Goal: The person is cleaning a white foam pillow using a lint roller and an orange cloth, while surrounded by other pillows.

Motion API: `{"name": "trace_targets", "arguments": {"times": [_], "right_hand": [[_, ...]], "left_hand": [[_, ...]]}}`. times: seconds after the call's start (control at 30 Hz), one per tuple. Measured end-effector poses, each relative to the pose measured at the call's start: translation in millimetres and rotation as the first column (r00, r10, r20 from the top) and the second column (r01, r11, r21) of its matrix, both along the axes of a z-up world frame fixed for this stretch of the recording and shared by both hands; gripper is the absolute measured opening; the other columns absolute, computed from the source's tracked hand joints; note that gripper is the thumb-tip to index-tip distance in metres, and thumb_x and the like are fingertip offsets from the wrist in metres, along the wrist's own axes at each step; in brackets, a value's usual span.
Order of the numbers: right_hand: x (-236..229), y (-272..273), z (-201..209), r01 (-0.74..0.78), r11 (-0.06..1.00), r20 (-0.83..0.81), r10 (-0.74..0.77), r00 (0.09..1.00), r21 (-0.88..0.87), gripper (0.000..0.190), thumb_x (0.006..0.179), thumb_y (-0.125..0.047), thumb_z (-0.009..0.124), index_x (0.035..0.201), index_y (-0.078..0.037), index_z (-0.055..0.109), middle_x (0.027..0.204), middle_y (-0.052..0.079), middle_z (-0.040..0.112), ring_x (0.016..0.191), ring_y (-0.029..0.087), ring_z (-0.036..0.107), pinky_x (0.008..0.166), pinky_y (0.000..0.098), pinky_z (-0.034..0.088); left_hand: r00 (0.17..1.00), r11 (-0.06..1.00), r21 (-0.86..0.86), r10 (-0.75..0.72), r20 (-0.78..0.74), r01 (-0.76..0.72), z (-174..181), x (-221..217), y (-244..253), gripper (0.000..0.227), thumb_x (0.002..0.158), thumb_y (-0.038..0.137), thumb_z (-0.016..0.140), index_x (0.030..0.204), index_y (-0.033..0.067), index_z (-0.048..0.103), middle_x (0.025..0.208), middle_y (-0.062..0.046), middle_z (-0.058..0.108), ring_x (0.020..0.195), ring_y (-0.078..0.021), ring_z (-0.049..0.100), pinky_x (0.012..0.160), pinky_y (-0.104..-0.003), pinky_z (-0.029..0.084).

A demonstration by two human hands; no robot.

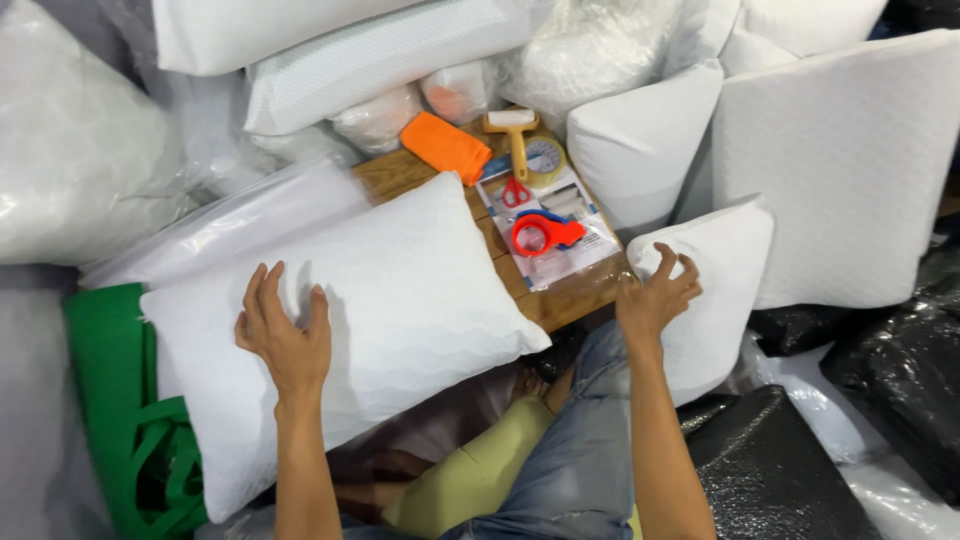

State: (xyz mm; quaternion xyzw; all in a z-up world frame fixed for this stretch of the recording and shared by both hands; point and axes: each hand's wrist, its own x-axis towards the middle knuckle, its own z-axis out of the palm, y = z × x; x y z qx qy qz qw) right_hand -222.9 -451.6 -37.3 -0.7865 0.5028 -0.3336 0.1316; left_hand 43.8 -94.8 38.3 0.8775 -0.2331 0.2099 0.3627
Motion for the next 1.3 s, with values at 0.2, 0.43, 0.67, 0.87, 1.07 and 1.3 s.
{"name": "trace_targets", "arguments": {"times": [0.2,0.43,0.67,0.87,1.07,1.3], "right_hand": [[-64,-54,-19,0.176,0.863,-0.357,0.004,0.934,0.473,0.115,0.067,-0.008,0.090,0.162,-0.036,0.032,0.163,0.030,-0.012,0.144,0.066,0.006,0.109,0.0848,0.021],[-96,-111,-156,0.113,0.994,-0.298,-0.110,0.948,-0.008,0.022,0.089,-0.004,0.069,0.098,-0.022,0.061,0.125,0.002,0.064,0.096,0.040,0.071,0.079,0.0539,0.058],[-50,-133,-75,0.080,0.938,-0.450,0.086,0.889,0.338,0.057,0.085,0.000,0.071,0.131,-0.021,0.044,0.140,0.017,0.045,0.128,0.046,0.045,0.085,0.0625,0.057],[-19,-200,-101,-0.239,0.924,-0.819,0.378,0.431,0.300,0.127,0.072,0.007,0.077,0.166,-0.039,0.005,0.174,0.001,0.005,0.156,0.045,0.002,0.117,0.0769,0.007],[-26,-210,-118,-0.316,0.914,-0.943,0.307,0.129,0.255,0.156,0.046,-0.034,0.109,0.163,-0.024,0.006,0.158,0.001,0.031,0.146,0.036,0.031,0.111,0.0726,0.030],[-85,-205,-139,-0.277,0.919,-0.777,0.386,0.496,0.280,0.019,0.075,-0.005,0.061,0.082,-0.022,0.062,0.082,-0.004,0.068,0.095,0.026,0.059,0.087,0.0440,0.031]], "left_hand": [[0.995,0.963,0.269,-0.033,0.098,0.006,-27,7,-2,0.037,0.106,0.025,0.064,0.138,0.0084,0.065,0.141,-0.017,0.062,0.136,-0.0369,0.050,0.107,-0.057,0.016],[0.997,0.965,0.261,0.008,0.071,-0.026,-37,9,-1,0.034,0.106,0.026,0.061,0.137,0.0119,0.062,0.141,-0.010,0.058,0.136,-0.0340,0.046,0.106,-0.059,0.017],[0.997,0.970,0.242,0.012,0.079,-0.031,-42,10,-2,0.033,0.105,0.023,0.062,0.137,0.0125,0.062,0.139,-0.009,0.057,0.134,-0.0348,0.045,0.106,-0.059,0.017],[0.997,0.976,0.217,0.006,0.072,-0.022,-37,5,-5,0.033,0.104,0.020,0.062,0.136,0.0097,0.063,0.139,-0.011,0.057,0.133,-0.0357,0.046,0.106,-0.058,0.017],[0.991,0.966,0.237,0.076,0.112,-0.101,-39,5,-7,0.032,0.109,0.029,0.056,0.130,0.0102,0.070,0.143,-0.007,0.065,0.136,-0.0291,0.053,0.110,-0.052,0.023],[0.995,0.975,0.203,0.075,0.059,-0.085,-38,5,-9,0.032,0.107,0.026,0.055,0.130,0.0084,0.069,0.143,-0.007,0.062,0.135,-0.0275,0.049,0.110,-0.050,0.021]]}}
